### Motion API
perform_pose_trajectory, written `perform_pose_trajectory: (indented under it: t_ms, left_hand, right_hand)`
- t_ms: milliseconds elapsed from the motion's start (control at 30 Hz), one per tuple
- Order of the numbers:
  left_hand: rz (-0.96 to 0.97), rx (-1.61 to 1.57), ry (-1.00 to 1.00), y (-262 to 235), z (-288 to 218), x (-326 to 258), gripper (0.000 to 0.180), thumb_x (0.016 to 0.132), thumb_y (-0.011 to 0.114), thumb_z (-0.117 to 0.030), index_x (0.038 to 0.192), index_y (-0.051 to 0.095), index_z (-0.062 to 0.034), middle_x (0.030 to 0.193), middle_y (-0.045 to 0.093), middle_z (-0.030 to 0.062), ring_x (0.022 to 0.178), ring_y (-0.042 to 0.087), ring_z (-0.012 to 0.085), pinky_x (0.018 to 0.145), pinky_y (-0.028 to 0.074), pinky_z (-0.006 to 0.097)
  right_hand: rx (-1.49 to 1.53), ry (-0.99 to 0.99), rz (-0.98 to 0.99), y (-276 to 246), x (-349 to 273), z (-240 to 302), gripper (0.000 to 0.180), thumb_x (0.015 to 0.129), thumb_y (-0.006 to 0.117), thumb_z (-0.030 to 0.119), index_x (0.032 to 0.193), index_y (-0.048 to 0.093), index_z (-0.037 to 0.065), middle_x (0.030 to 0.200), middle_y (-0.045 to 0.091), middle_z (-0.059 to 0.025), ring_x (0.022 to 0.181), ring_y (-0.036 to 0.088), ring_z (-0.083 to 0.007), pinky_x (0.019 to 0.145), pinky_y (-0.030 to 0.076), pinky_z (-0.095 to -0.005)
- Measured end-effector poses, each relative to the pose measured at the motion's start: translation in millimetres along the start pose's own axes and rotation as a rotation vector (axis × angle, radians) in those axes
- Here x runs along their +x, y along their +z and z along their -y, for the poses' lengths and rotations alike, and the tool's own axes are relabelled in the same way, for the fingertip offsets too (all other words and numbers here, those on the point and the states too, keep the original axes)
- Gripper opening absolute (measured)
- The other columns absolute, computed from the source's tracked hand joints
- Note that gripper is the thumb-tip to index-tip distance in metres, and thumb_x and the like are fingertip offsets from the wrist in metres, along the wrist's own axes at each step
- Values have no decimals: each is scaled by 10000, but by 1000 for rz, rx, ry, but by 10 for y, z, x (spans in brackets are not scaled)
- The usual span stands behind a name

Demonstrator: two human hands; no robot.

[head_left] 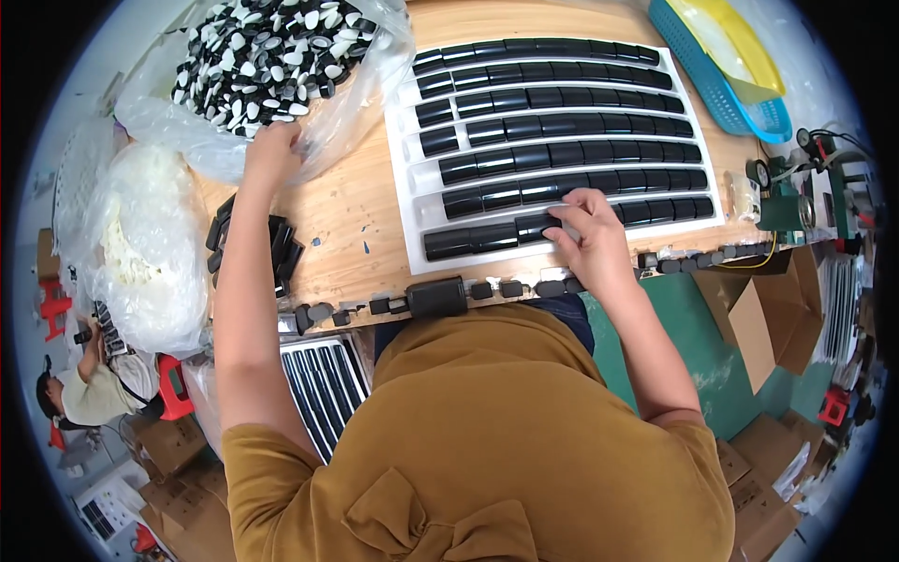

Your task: Assembling plastic components by attaching white end caps to black housings and placing them in a sorting tray.

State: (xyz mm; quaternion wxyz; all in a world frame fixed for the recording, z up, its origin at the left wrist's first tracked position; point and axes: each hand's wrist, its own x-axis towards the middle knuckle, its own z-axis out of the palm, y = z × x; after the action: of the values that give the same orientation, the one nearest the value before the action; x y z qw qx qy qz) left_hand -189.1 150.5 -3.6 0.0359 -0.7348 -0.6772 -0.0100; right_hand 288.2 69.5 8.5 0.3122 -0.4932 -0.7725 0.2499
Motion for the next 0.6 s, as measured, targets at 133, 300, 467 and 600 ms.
perform_pose_trajectory:
  t_ms: [133,300,467,600]
  left_hand:
    - [18,-465,-200,-47,202,-27,177,738,617,-79,903,657,-26,837,687,152,765,649,338,689,518,390]
    - [109,-164,-272,9,584,-87,211,719,627,-64,917,686,-26,873,690,196,834,672,350,742,528,395]
    - [197,-287,-245,61,555,8,166,714,662,-63,875,676,-26,857,699,161,811,680,315,734,533,379]
    - [267,-431,-239,25,606,4,178,742,716,-165,860,684,-35,848,708,133,799,684,274,729,536,360]
  right_hand:
    - [-195,128,46,-382,65,-196,176,740,741,49,899,670,24,905,606,-107,864,614,-272,714,497,-354]
    - [-379,78,150,-638,57,-196,296,707,727,1,986,633,38,961,582,-107,910,602,-305,753,503,-373]
    - [-330,90,261,-663,125,-216,379,662,730,-47,1003,591,42,982,544,-111,898,579,-316,777,489,-374]
    - [-316,27,258,-658,168,-236,394,636,724,-68,979,562,38,946,539,-115,891,571,-307,773,480,-372]
